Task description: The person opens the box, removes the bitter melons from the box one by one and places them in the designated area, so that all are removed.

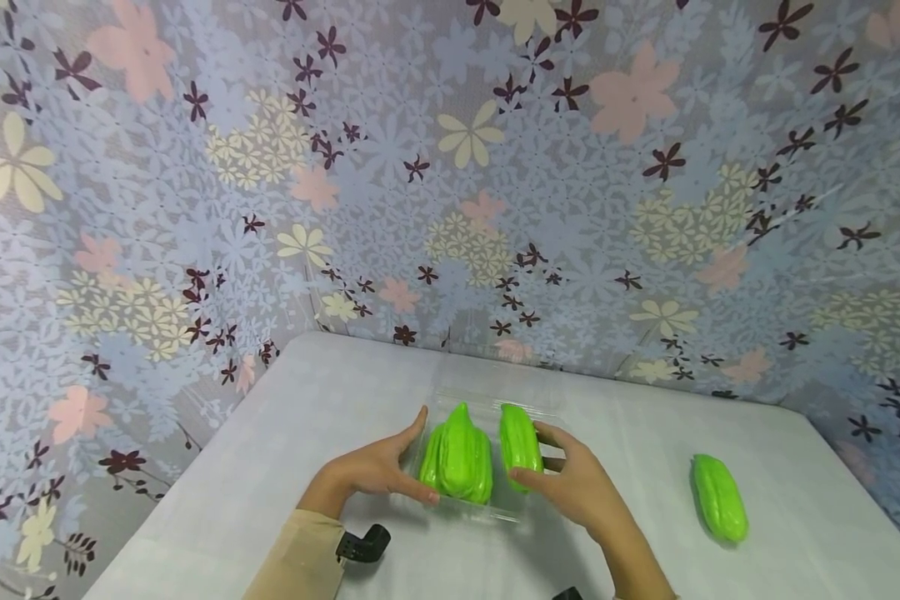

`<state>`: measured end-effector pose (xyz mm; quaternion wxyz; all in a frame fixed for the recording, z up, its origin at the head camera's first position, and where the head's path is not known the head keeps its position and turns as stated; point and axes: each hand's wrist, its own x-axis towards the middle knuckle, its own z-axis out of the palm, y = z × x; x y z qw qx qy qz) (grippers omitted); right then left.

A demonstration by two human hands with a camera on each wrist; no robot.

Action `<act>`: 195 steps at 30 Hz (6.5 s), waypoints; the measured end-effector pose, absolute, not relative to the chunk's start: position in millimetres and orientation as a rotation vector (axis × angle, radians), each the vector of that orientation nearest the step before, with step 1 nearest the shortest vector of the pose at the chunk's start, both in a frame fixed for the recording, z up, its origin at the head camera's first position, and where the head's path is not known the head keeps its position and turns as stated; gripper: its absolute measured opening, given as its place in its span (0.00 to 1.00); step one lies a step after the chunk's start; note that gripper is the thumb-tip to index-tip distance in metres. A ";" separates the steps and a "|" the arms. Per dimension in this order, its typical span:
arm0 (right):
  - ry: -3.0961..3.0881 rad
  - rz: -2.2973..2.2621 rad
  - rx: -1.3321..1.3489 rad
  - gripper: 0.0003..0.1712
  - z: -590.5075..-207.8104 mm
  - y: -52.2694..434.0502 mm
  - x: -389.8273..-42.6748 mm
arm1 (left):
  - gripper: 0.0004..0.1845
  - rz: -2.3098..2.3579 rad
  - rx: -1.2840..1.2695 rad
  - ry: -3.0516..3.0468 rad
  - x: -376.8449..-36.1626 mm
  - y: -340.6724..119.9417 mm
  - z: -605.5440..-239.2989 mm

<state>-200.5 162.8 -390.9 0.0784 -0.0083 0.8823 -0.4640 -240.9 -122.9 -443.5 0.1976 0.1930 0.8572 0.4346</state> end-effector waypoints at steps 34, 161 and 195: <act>2.664 -1.380 0.035 0.55 -373.3 224.9 -200.8 | 0.69 1.215 0.486 2.390 -241.7 -123.5 -446.6; 2.851 -0.990 0.592 0.74 -390.0 302.0 -208.4 | 0.69 1.229 0.500 2.390 -241.9 -119.6 -447.0; 2.730 -1.344 0.378 0.72 -373.3 255.3 -199.3 | 0.70 1.220 0.520 2.397 -242.5 -120.0 -446.4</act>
